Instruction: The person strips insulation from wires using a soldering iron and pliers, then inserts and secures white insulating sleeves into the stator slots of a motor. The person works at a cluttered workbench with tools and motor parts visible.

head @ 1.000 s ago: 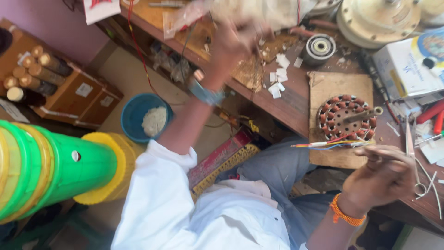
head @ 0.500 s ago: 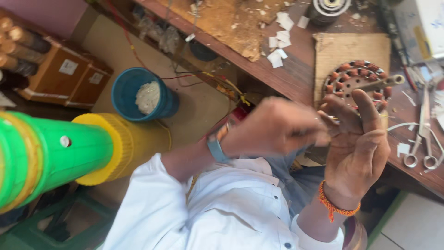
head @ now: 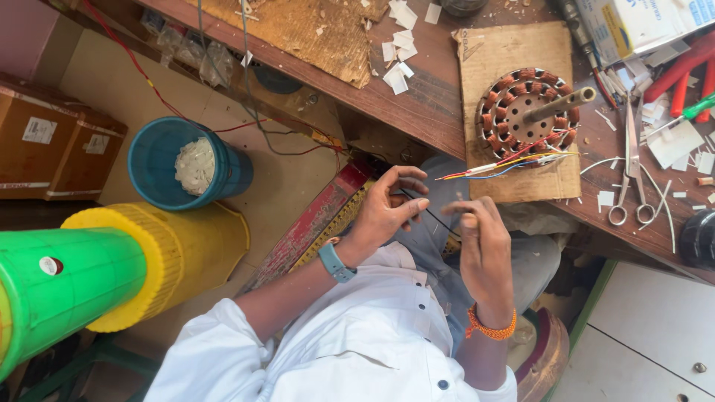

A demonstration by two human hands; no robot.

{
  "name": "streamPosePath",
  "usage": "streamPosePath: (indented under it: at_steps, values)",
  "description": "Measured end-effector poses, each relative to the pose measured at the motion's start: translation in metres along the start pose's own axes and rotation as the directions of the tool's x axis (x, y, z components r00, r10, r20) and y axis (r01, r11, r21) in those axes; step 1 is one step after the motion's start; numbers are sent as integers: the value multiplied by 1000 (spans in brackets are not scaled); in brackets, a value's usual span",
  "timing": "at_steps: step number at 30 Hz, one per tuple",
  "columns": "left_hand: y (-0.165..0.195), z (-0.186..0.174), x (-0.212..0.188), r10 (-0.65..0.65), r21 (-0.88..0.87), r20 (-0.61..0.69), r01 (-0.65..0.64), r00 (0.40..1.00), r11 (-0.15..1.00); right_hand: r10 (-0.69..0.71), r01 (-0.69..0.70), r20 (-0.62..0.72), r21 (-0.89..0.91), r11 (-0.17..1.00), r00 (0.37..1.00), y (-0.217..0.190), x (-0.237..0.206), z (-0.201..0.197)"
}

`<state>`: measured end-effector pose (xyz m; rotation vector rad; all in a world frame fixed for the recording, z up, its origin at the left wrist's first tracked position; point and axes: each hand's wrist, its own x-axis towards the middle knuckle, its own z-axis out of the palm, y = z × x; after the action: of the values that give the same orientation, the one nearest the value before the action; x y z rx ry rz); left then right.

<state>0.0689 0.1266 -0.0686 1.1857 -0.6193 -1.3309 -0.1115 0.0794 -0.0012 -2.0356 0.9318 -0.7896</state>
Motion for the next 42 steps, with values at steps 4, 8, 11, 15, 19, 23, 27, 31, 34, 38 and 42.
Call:
streamPosePath:
  at_steps: [4,8,11,15,19,23,27,31,34,38,42]
  values:
    - [-13,14,13,130,-99,-55,-135,990,986,99,-103,-141,-22,994,985,-13,10,6]
    - [-27,20,22,181,-177,-61,-189,982,966,134,-123,-203,67,990,970,-11,20,14]
    - [-24,24,27,302,-183,-54,-307,952,934,187,-130,-220,251,959,957,-3,31,23]
    - [4,15,24,653,245,42,-641,756,727,201,-140,-278,224,964,939,0,36,28]
    - [38,-7,30,812,484,409,-853,417,194,209,-181,-211,144,973,955,-6,31,19]
    - [53,-16,34,731,497,553,-862,399,94,202,-193,-161,70,979,966,-10,31,11]
    - [51,-6,30,733,550,501,-823,460,141,-38,8,-237,-126,992,971,-15,35,13]
    - [44,15,23,744,544,292,-744,602,388,-163,101,-339,-194,976,926,-15,47,13]
    - [42,20,18,624,416,147,-621,767,665,-216,178,-230,-175,968,949,-8,59,3]
    - [38,16,28,372,89,-30,-369,928,925,-268,252,-42,-227,941,963,5,68,0]
    - [38,0,47,-103,-399,132,148,986,905,-318,302,-34,-232,925,948,21,73,7]
